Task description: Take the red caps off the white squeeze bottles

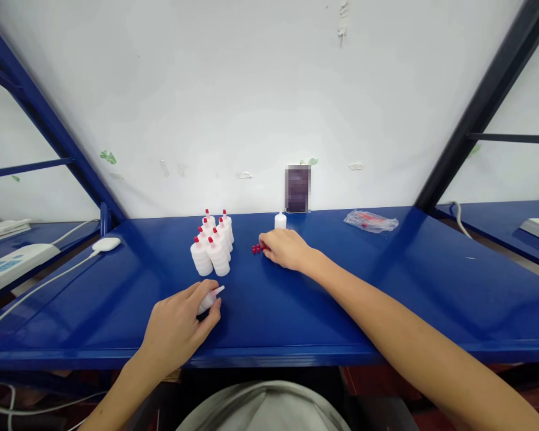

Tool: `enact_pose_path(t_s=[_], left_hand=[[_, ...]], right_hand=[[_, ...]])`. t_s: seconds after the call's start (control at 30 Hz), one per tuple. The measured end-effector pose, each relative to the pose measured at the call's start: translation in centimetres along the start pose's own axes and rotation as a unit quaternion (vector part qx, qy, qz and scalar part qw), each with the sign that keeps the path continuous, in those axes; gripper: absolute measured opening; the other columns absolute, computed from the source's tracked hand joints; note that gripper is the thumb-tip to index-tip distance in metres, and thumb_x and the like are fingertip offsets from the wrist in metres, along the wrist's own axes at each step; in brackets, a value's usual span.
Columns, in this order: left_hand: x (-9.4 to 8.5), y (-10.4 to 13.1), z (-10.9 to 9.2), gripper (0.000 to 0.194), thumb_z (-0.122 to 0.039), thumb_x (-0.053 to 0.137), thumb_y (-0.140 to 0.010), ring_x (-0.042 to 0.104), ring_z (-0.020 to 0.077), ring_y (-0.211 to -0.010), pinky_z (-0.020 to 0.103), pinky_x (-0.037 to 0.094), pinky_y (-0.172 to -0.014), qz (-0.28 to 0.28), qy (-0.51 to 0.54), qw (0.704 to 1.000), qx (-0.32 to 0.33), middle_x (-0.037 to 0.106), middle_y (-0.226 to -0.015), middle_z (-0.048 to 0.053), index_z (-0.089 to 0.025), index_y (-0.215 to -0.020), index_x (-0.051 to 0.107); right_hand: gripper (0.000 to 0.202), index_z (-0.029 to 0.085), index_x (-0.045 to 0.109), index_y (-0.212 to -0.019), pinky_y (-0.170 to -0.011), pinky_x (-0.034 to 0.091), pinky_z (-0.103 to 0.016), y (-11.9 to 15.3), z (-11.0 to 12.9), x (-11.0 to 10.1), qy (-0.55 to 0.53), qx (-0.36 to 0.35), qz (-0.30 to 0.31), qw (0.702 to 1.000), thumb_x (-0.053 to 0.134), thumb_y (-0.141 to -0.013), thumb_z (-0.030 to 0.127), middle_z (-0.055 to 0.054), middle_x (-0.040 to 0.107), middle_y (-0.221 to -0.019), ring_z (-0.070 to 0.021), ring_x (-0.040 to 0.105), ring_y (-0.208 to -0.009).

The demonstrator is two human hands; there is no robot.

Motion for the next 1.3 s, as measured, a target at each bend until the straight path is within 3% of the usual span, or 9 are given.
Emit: enact_pose_path(t_s=[0.43, 0.57, 0.73, 0.87, 1.0, 1.1, 1.17, 1.23, 1.3], left_hand=[[0.1, -0.2, 0.0, 0.019, -0.035, 0.043, -0.096, 0.066, 0.0191, -0.075, 0.029, 0.033, -0.058, 0.006, 0.016, 1.000, 0.001, 0.071, -0.091, -0.003, -0.027, -0.109, 0.055], [0.0, -0.3, 0.0, 0.022, -0.035, 0.041, -0.097, 0.067, 0.0194, -0.078, 0.029, 0.034, -0.059, 0.007, 0.023, 1.000, -0.001, 0.072, -0.098, -0.002, -0.027, -0.113, 0.053], [0.2, -0.2, 0.1, 0.022, -0.036, 0.038, -0.098, 0.068, 0.0200, -0.078, 0.029, 0.034, -0.058, 0.027, 0.036, 0.999, -0.002, 0.071, -0.093, 0.000, -0.025, -0.106, 0.055], [-0.1, -0.1, 0.2, 0.027, -0.039, 0.038, -0.099, 0.069, 0.0204, -0.083, 0.029, 0.037, -0.060, 0.018, 0.053, 0.998, -0.004, 0.072, -0.100, 0.000, -0.026, -0.119, 0.050], [-0.2, -0.3, 0.4, 0.038, -0.043, 0.042, -0.098, 0.070, 0.0202, -0.085, 0.028, 0.039, -0.062, 0.011, 0.063, 0.998, -0.015, 0.073, -0.102, 0.000, -0.026, -0.133, 0.041], [-0.1, -0.3, 0.2, 0.026, -0.041, 0.041, -0.098, 0.069, 0.0189, -0.086, 0.028, 0.039, -0.064, 0.018, 0.061, 0.998, -0.012, 0.072, -0.101, -0.002, -0.027, -0.116, 0.053], [0.0, -0.3, 0.2, 0.023, -0.040, 0.040, -0.098, 0.068, 0.0183, -0.080, 0.028, 0.037, -0.062, 0.024, 0.047, 0.998, -0.016, 0.072, -0.095, -0.002, -0.026, -0.104, 0.057], [0.1, -0.3, 0.3, 0.024, -0.040, 0.039, -0.098, 0.066, 0.0179, -0.074, 0.028, 0.034, -0.059, 0.029, 0.035, 0.999, -0.018, 0.070, -0.087, -0.002, -0.024, -0.097, 0.058], [0.2, -0.2, 0.2, 0.025, -0.040, 0.038, -0.098, 0.064, 0.0173, -0.071, 0.028, 0.032, -0.057, 0.032, 0.032, 0.999, -0.016, 0.069, -0.083, -0.002, -0.024, -0.094, 0.057]], right_hand=[[0.024, 0.023, 0.066, -0.102, -0.062, 0.034, -0.025, 0.3, 1.1, -0.5, -0.055, -0.036, -0.027, 0.997, 0.052, -0.083, 0.015, -0.003, 0.070, -0.091, -0.0165, 0.060, -0.077], [0.014, 0.019, 0.063, -0.095, -0.064, 0.035, -0.025, 1.6, 5.0, -2.5, -0.109, -0.118, -0.059, 0.985, 0.053, -0.089, 0.027, -0.002, 0.068, -0.082, -0.0149, 0.059, -0.071], [0.019, 0.018, 0.056, -0.095, -0.060, 0.035, -0.023, 4.0, 11.8, -2.6, -0.183, -0.258, -0.030, 0.948, 0.045, -0.096, 0.033, -0.002, 0.065, -0.081, -0.0125, 0.053, -0.064], [0.018, 0.019, 0.051, -0.091, -0.059, 0.034, -0.024, 4.2, 12.7, -2.0, -0.187, -0.273, -0.043, 0.943, 0.039, -0.099, 0.030, -0.001, 0.062, -0.080, -0.0124, 0.049, -0.062], [0.019, 0.020, 0.047, -0.081, -0.057, 0.034, -0.024, 3.5, 8.8, -4.2, -0.225, -0.227, -0.173, 0.931, 0.038, -0.096, 0.027, 0.002, 0.053, -0.066, -0.0117, 0.045, -0.055], [0.024, 0.021, 0.045, -0.074, -0.055, 0.033, -0.025, 3.8, 0.9, -7.6, -0.251, -0.086, -0.382, 0.885, 0.038, -0.095, 0.031, 0.003, 0.046, -0.060, -0.0118, 0.042, -0.053], [0.027, 0.022, 0.043, -0.072, -0.055, 0.033, -0.025, 4.6, -4.8, -8.7, -0.251, 0.016, -0.471, 0.846, 0.038, -0.095, 0.036, 0.003, 0.045, -0.059, -0.0127, 0.042, -0.054], [0.027, 0.022, 0.043, -0.073, -0.055, 0.032, -0.025, 4.9, -9.4, -8.5, -0.232, 0.100, -0.497, 0.830, 0.038, -0.094, 0.037, 0.003, 0.044, -0.059, -0.0129, 0.041, -0.054], [0.027, 0.022, 0.044, -0.072, -0.057, 0.032, -0.026, 4.2, -12.5, -7.3, -0.195, 0.162, -0.456, 0.853, 0.038, -0.093, 0.037, 0.003, 0.044, -0.059, -0.0130, 0.041, -0.056]])
Point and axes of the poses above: each hand's wrist, its own y-axis away from the middle knuckle, its own x-axis out of the palm, z = x × y, the point moved 10 cm from there along -y, towards the middle knuckle
